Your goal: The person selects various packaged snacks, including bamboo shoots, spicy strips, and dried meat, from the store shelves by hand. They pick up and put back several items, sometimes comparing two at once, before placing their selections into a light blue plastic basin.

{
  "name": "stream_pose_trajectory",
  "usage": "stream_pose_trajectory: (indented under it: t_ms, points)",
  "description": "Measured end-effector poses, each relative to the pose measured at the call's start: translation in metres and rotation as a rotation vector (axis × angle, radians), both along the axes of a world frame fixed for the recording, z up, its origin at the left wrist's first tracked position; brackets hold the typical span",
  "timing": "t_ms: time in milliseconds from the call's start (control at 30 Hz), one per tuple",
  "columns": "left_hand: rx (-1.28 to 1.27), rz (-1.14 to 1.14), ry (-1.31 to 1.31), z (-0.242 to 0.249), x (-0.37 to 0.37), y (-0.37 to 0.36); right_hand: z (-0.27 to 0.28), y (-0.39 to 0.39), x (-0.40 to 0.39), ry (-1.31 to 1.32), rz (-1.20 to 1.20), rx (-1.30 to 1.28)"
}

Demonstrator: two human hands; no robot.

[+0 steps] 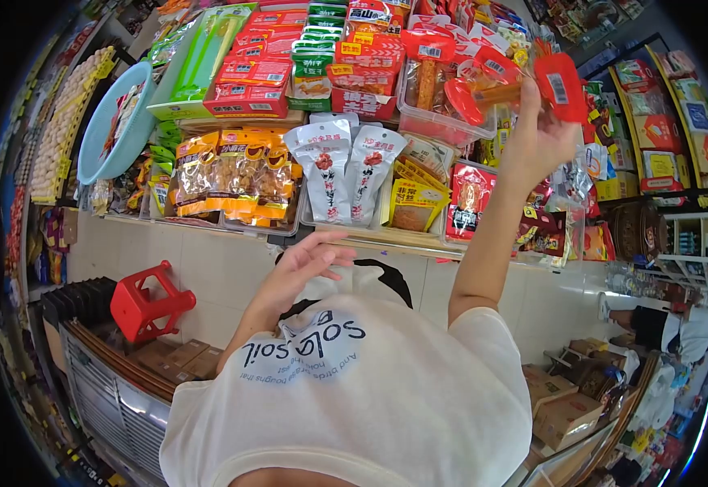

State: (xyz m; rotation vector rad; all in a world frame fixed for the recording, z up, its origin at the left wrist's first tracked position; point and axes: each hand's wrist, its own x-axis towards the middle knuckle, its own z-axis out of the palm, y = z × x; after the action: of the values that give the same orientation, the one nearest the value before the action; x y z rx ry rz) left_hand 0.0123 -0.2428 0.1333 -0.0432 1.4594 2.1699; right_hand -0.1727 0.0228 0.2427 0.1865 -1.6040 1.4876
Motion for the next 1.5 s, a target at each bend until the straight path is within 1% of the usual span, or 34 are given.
stream_pose_trajectory:
  t_ms: [33, 100, 167, 200, 233, 267, 333, 367, 400, 467, 500, 567, 600, 667, 800, 867, 900, 967, 1000, 1067, 1100, 1133, 1200, 1233, 1267, 1333, 1400, 1467, 1500]
  points:
    - [-0.001, -0.019, -0.002, -0.001, 0.002, 0.000, -0.005, 0.011, -0.012, 0.002, 0.003, -0.001]
    - [-0.005, -0.033, 0.001, -0.002, 0.004, -0.002, -0.024, 0.030, -0.038, -0.257, 0.076, 0.379]
    - [-0.009, -0.014, -0.009, -0.003, 0.007, -0.004, -0.040, 0.033, -0.047, -0.280, 0.090, 0.362]
    - [-0.012, -0.009, -0.004, -0.003, 0.009, -0.005, -0.040, 0.028, -0.049, -0.304, 0.100, 0.345]
    - [-0.022, 0.006, -0.006, -0.003, 0.010, -0.007, -0.041, 0.025, -0.047, -0.246, -0.093, 0.362]
    - [-0.030, 0.022, -0.012, -0.004, 0.011, -0.007, -0.039, 0.022, -0.044, -0.242, -0.086, 0.364]
    - [-0.032, 0.032, -0.020, -0.008, 0.013, -0.009, -0.029, 0.016, -0.038, -0.150, -0.328, 0.470]
    - [-0.035, 0.033, -0.026, -0.010, 0.014, -0.010, -0.027, 0.015, -0.040, -0.104, -0.401, 0.545]
    - [-0.039, 0.030, -0.028, -0.011, 0.015, -0.011, -0.026, 0.015, -0.044, -0.107, -0.404, 0.542]
    - [-0.028, 0.017, -0.022, -0.011, 0.014, -0.013, -0.026, 0.019, -0.058, 0.096, -0.445, 0.796]
    - [-0.031, 0.013, -0.020, -0.011, 0.014, -0.013, -0.028, 0.023, -0.063, 0.096, -0.450, 0.793]
    - [-0.047, 0.008, -0.019, -0.011, 0.014, -0.012, -0.035, 0.031, -0.070, -0.190, -0.146, 0.994]
    - [-0.049, 0.006, -0.017, -0.011, 0.014, -0.011, -0.034, 0.029, -0.066, -0.189, -0.149, 0.993]
    - [-0.062, -0.006, -0.040, -0.011, 0.016, -0.011, -0.032, 0.023, -0.052, -0.456, 0.050, 0.744]
    - [-0.048, 0.006, -0.034, -0.014, 0.016, -0.012, -0.040, 0.026, -0.048, -0.515, -0.001, 0.738]
    - [-0.039, 0.011, -0.028, -0.014, 0.016, -0.011, -0.041, 0.029, -0.049, -0.364, -0.153, 1.016]
    - [-0.038, 0.020, -0.024, -0.014, 0.015, -0.011, -0.037, 0.022, -0.046, -0.356, -0.147, 1.018]
    - [-0.041, 0.000, -0.029, -0.013, 0.015, -0.012, -0.027, 0.000, -0.034, -0.092, -0.473, 0.960]
    - [-0.046, 0.030, -0.024, -0.016, 0.015, -0.012, -0.031, 0.001, -0.033, -0.074, -0.448, 0.954]
    - [-0.049, 0.003, -0.053, -0.022, 0.017, -0.013, -0.046, 0.013, -0.039, -0.238, -0.278, 1.157]
    - [-0.054, 0.004, -0.056, -0.020, 0.017, -0.014, -0.050, 0.012, -0.039, -0.238, -0.210, 1.094]
    - [-0.070, 0.058, -0.048, -0.020, 0.018, -0.015, -0.052, 0.010, -0.038, -0.234, -0.140, 1.032]
    - [-0.005, 0.006, -0.056, -0.028, 0.019, -0.016, -0.044, 0.006, -0.028, -0.200, -0.251, 1.057]
    - [-0.012, -0.002, -0.036, -0.029, 0.020, -0.017, -0.039, 0.001, -0.022, -0.156, -0.291, 1.011]
    - [-0.013, 0.049, -0.026, -0.029, 0.020, -0.018, -0.036, -0.003, -0.016, -0.117, -0.330, 0.965]
    - [-0.040, 0.010, -0.090, -0.030, 0.021, -0.018, -0.033, -0.013, -0.004, -0.125, -0.294, 0.853]
    - [-0.032, 0.053, -0.087, -0.033, 0.020, -0.019, -0.035, -0.024, 0.008, -0.131, -0.262, 0.784]
    - [-0.058, 0.021, -0.098, -0.026, 0.016, -0.023, -0.047, -0.034, 0.015, -0.116, -0.284, 0.704]
    - [-0.056, 0.050, -0.088, -0.026, 0.013, -0.025, -0.052, -0.040, 0.019, -0.108, -0.264, 0.670]
